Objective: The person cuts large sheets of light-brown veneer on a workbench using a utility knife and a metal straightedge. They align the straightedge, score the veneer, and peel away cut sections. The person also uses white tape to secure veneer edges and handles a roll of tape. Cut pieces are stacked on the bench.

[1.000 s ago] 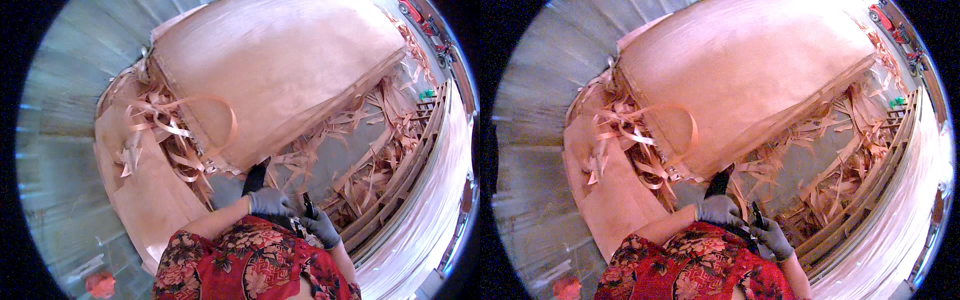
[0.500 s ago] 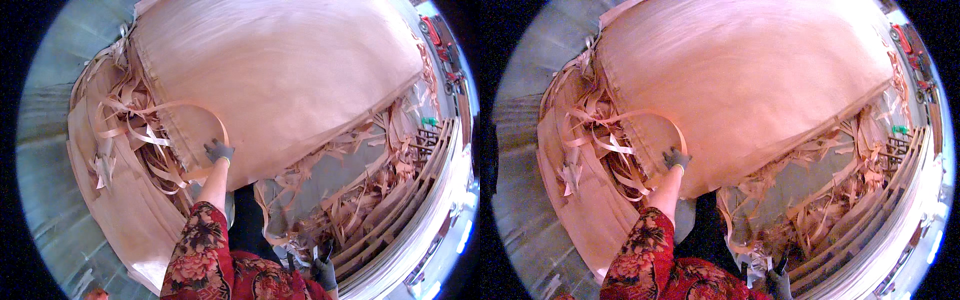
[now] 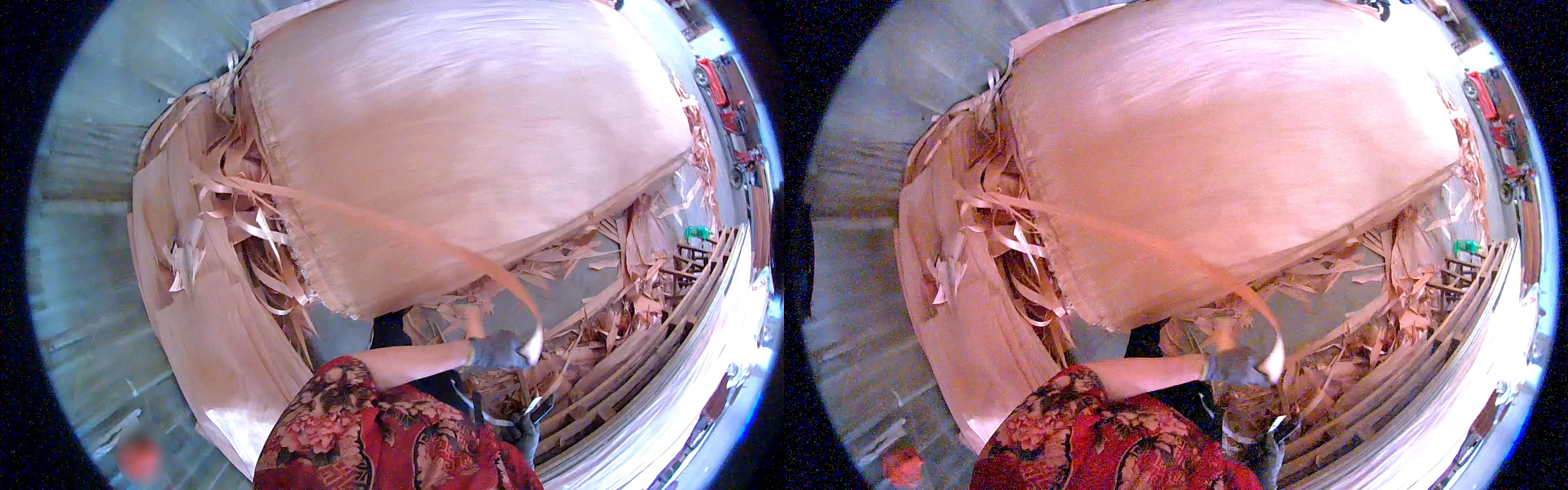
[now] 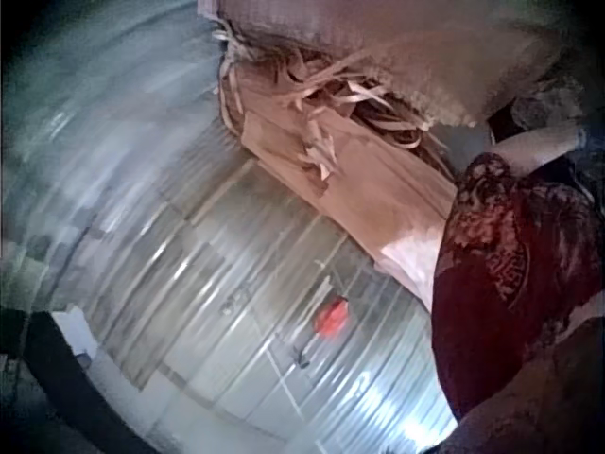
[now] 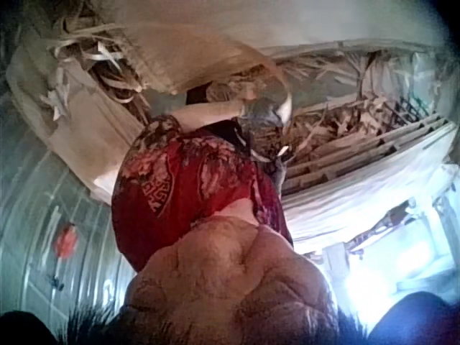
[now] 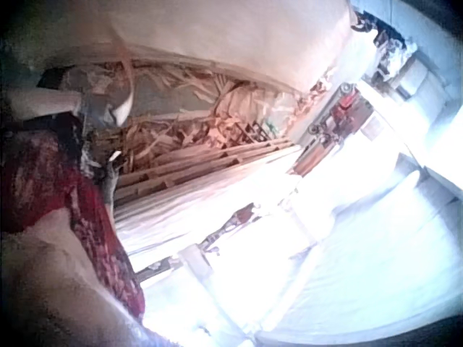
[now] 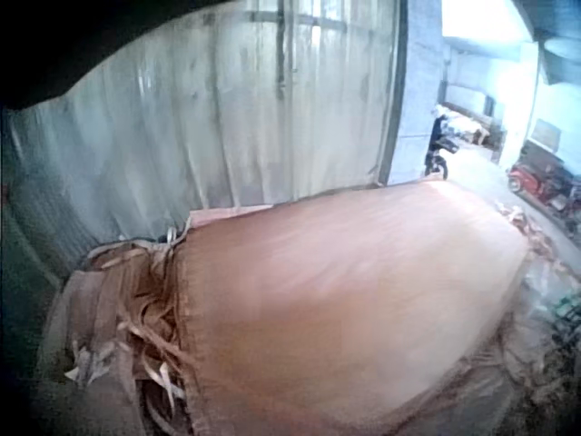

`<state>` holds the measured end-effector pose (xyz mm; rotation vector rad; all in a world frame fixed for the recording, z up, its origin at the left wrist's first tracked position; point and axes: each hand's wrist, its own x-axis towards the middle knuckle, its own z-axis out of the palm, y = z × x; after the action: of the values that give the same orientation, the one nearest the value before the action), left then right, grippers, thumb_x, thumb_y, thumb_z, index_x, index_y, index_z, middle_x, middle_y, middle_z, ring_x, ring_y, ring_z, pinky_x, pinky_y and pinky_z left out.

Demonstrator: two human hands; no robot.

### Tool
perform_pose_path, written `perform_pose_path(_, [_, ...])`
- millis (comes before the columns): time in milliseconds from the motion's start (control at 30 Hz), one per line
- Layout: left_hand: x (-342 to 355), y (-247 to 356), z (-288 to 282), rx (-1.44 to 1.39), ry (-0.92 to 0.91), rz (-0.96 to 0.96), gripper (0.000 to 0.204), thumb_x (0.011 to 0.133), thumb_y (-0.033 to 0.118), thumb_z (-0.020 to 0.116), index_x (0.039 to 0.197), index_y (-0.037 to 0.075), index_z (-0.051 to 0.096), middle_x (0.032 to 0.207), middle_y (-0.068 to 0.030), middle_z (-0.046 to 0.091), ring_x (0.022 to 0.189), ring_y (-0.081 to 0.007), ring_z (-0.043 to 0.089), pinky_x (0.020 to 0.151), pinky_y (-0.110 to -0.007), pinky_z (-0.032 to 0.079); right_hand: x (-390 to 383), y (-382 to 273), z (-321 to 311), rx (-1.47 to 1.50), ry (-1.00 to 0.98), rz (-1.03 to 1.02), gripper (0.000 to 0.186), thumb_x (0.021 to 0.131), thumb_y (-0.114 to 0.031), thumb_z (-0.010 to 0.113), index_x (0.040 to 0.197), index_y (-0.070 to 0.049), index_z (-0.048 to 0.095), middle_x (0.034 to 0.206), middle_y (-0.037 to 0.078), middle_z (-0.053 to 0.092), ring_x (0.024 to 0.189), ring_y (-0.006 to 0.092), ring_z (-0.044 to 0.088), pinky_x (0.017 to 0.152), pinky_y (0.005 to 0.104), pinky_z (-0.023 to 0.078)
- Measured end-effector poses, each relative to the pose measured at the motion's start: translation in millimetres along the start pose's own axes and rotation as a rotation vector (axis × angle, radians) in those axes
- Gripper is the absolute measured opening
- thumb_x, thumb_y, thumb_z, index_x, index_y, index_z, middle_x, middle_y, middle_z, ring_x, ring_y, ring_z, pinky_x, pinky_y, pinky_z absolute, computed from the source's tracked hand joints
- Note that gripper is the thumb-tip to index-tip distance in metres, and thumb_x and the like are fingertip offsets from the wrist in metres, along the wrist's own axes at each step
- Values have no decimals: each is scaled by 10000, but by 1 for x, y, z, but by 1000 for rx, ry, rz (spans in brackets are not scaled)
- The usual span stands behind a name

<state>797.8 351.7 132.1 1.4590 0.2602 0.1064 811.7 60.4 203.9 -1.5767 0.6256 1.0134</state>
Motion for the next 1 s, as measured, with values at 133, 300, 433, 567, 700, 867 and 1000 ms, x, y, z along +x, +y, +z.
perform_pose_path(133, [68, 95, 14, 184, -266, 20, 365, 740, 356, 628, 943, 53, 642, 819, -149, 646, 742, -243, 608, 687, -376, 475, -2, -25, -35, 144, 343, -192, 176, 895, -275, 536, 801, -132, 492, 541, -51, 401, 401, 71, 344, 382, 233, 285])
perform_pose_path(300, [143, 106, 16, 125, -104, -148, 369, 768, 361, 599, 968, 52, 630, 866, -142, 639, 790, -246, 599, 730, -382, 464, -5, -117, -71, 535, 245, -286, 63, 848, -151, 591, 840, -110, 544, 631, -34, 462, 501, 87, 414, 457, 230, 335])
perform_pose_path(433, [182, 88, -1, -171, 182, -303, 373, 790, 364, 576, 988, 52, 620, 904, -137, 633, 829, -249, 592, 765, -386, 456, 58, -171, -157, 505, 284, -468, 104, 848, -171, 614, 860, -93, 547, 620, -29, 490, 452, 70, 418, 408, 219, 325])
perform_pose_path(567, [185, 80, -36, -380, 444, -303, 377, 813, 368, 552, 1008, 51, 610, 942, -131, 628, 868, -252, 585, 799, -391, 448, 77, -238, -227, 627, 254, -535, 116, 830, -148, 647, 889, -80, 574, 605, -37, 509, 469, 58, 443, 416, 216, 342])
perform_pose_path(700, [229, 87, -60, -458, 530, -263, 382, 835, 372, 529, 1028, 50, 599, 980, -125, 622, 907, -254, 578, 834, -396, 439, 94, -306, -273, 657, 387, -643, 120, 834, -141, 638, 859, -35, 588, 698, 23, 596, 511, 96, 502, 449, 217, 381])
perform_pose_path(867, [349, 82, -63, -497, 489, -257, 389, 863, 376, 500, 1053, 49, 587, 1028, -118, 615, 956, -258, 569, 877, -401, 429, 118, -396, -330, 643, 651, -718, 126, 825, -132, 646, 864, -21, 602, 664, 44, 597, 502, 92, 493, 445, 218, 370])
perform_pose_path(1000, [472, 74, -41, -546, 353, -272, 394, 885, 380, 476, 1073, 48, 577, 1066, -113, 610, 995, -260, 562, 911, -406, 420, 141, -439, -399, 624, 929, -839, 138, 825, -129, 641, 901, -17, 614, 652, 44, 599, 428, 67, 446, 381, 215, 338])
